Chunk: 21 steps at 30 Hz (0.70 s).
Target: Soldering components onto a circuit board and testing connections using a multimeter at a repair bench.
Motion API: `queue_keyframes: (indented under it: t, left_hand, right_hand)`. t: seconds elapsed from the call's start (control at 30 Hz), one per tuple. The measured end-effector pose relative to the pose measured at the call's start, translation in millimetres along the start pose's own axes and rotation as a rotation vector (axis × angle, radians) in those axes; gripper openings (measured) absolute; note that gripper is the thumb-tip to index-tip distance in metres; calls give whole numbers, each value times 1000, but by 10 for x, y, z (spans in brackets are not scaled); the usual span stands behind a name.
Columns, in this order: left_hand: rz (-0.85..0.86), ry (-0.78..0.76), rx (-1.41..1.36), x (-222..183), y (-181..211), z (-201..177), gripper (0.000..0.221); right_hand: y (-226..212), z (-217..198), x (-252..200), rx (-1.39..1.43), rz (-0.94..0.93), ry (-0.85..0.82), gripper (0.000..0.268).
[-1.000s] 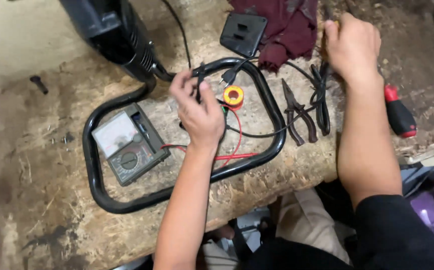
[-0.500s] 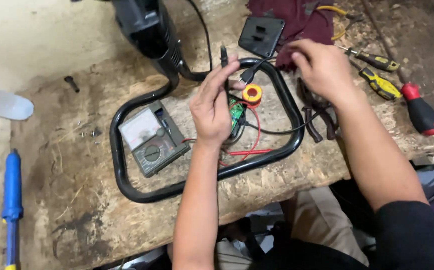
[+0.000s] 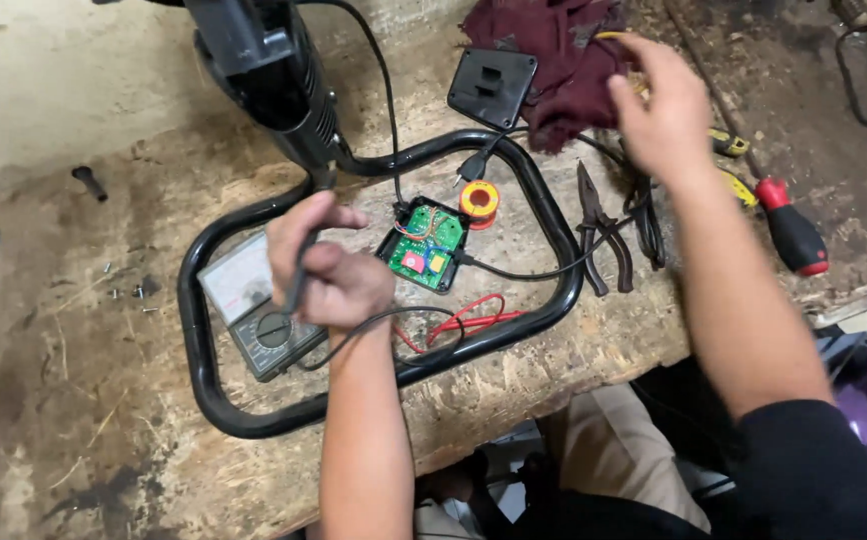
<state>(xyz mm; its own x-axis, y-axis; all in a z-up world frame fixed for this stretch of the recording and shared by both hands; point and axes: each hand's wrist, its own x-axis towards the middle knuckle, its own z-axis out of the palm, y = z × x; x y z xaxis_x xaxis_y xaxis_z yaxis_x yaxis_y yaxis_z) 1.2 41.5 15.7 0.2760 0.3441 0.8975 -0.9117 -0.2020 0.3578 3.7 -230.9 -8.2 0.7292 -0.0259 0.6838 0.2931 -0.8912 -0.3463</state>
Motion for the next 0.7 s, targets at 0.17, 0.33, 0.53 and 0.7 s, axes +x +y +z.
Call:
queue_keyframes:
  t: [0.17, 0.33, 0.53, 0.7]
  left_hand:
    - [-110, 251, -51, 89, 53, -15, 35]
    - [-187, 347, -154, 220, -23, -161, 32]
    - [-297, 515, -151, 304, -158, -397, 32]
    - [-304, 583, -219, 442, -136, -447, 34]
  right_hand:
    - [679, 1, -346, -283, 107, -474, 31]
    - [591, -115, -358, -482, 180, -448, 31]
    - [-177, -204, -555, -213, -273, -527, 17]
    - [-867, -189, -524, 171, -375, -663, 14]
